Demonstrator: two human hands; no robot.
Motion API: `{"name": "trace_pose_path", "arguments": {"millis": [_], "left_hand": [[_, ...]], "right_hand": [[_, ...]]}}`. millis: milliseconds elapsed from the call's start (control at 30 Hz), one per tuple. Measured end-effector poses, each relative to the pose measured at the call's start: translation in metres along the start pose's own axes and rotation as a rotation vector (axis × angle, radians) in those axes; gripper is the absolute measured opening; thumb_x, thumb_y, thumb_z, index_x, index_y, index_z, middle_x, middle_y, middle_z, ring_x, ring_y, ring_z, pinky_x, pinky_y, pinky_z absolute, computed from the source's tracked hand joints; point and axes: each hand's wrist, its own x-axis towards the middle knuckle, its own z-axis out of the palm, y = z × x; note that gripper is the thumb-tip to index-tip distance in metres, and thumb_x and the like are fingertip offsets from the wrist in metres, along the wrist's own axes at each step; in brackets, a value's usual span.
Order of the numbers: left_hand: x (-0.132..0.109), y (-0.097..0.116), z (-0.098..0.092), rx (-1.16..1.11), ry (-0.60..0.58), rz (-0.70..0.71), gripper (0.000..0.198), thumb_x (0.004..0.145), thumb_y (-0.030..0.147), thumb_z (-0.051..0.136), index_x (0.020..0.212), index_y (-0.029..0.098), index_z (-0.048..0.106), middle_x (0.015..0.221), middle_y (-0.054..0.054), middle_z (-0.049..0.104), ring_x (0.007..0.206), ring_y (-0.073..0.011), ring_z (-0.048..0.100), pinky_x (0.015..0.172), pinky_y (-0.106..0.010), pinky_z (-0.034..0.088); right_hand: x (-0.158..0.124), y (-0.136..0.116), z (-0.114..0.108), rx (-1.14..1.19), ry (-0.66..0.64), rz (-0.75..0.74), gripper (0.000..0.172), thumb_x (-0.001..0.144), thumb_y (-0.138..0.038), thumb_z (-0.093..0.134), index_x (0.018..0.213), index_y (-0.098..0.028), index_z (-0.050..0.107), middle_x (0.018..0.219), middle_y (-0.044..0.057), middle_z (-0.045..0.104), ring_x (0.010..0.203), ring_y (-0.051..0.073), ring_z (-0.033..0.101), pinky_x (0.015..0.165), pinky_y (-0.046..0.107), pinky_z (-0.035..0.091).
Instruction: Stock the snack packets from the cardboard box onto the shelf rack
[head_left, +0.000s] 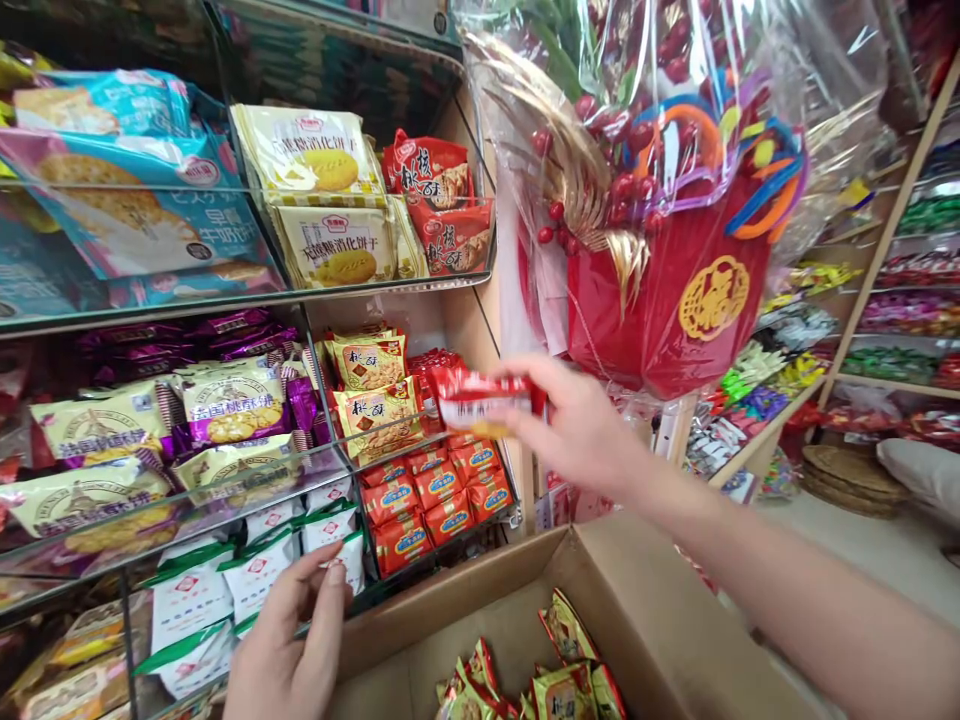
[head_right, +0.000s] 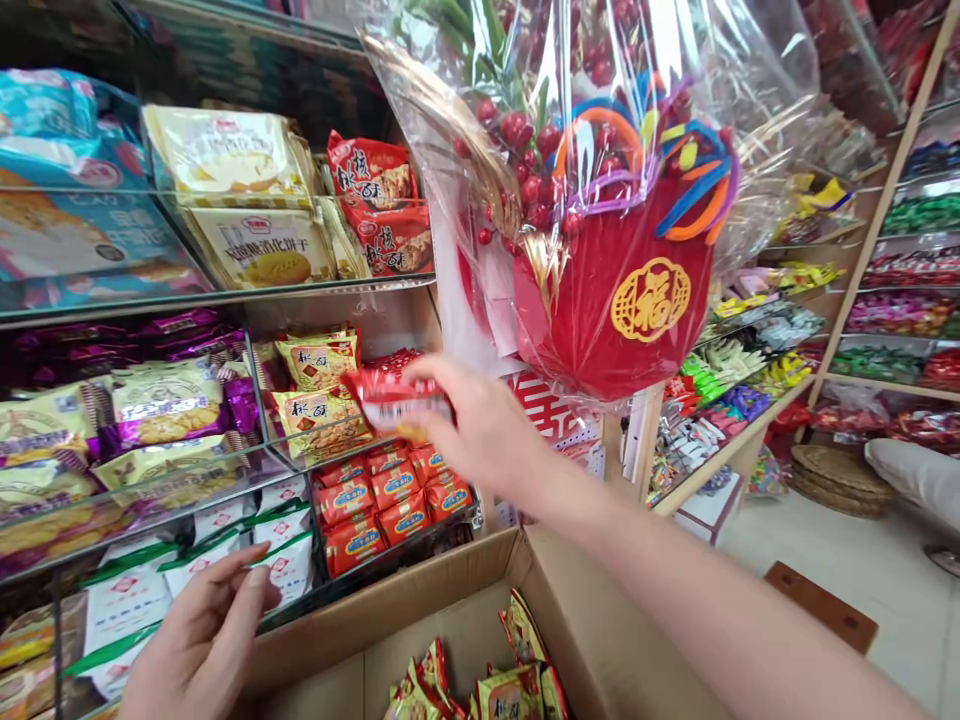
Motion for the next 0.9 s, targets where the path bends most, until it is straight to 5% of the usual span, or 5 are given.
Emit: {"name": "trace_pose_path", "arguments": {"millis": [133, 300, 600, 767, 900], "left_hand": [[0.020, -0.035, 0.001, 0.022, -0.109, -0.028, 0.045, 0.070, 0.058, 0.048, 0.099, 0.023, 0.051, 0.071, 0.001, 0.063, 0.072, -0.0192, 0.063, 0.066, -0.028, 0.049], [0.015, -0.043, 0.006, 0.307, -0.280, 0.000, 0.031, 0.077, 0.050, 0.043, 0.095, 0.028, 0.055, 0.078, 0.003, 0.069, 0.072, -0.0169, 0.065, 0.061, -0.023, 0.047], [0.008, -0.026, 0.006, 0.577, -0.310, 0.014, 0.027, 0.085, 0.041, 0.034, 0.096, 0.031, 0.056, 0.095, 0.004, 0.070, 0.081, -0.0191, 0.066, 0.062, -0.025, 0.045], [0.006, -0.025, 0.006, 0.622, -0.303, 0.064, 0.028, 0.086, 0.039, 0.033, 0.096, 0.029, 0.056, 0.094, 0.003, 0.070, 0.081, -0.0198, 0.067, 0.061, -0.025, 0.045], [0.005, -0.024, 0.006, 0.633, -0.287, 0.060, 0.028, 0.086, 0.038, 0.033, 0.103, 0.029, 0.054, 0.088, 0.003, 0.071, 0.077, -0.0191, 0.067, 0.058, -0.025, 0.045]], "right_hand": [[0.066, 0.010, 0.003, -0.417, -0.089, -0.148, 0.021, 0.077, -0.012, 0.054, 0.097, -0.012, 0.055, 0.097, 0.009, 0.057, 0.091, 0.019, 0.053, 0.080, 0.029, 0.040], [0.105, 0.014, 0.034, -0.604, -0.470, 0.028, 0.029, 0.075, -0.011, 0.059, 0.103, -0.008, 0.055, 0.105, 0.014, 0.059, 0.096, 0.022, 0.054, 0.074, 0.027, 0.041], [0.125, 0.027, 0.043, -0.608, -0.647, 0.094, 0.038, 0.067, -0.022, 0.071, 0.102, -0.012, 0.059, 0.105, 0.007, 0.062, 0.089, 0.017, 0.059, 0.067, 0.021, 0.044], [0.116, 0.038, 0.055, -0.628, -0.656, 0.046, 0.026, 0.067, -0.014, 0.068, 0.091, -0.008, 0.062, 0.097, 0.014, 0.064, 0.090, 0.023, 0.059, 0.072, 0.027, 0.043], [0.112, 0.039, 0.057, -0.606, -0.628, 0.018, 0.033, 0.068, -0.011, 0.064, 0.100, -0.007, 0.058, 0.107, 0.016, 0.060, 0.097, 0.024, 0.056, 0.076, 0.027, 0.043]]}}
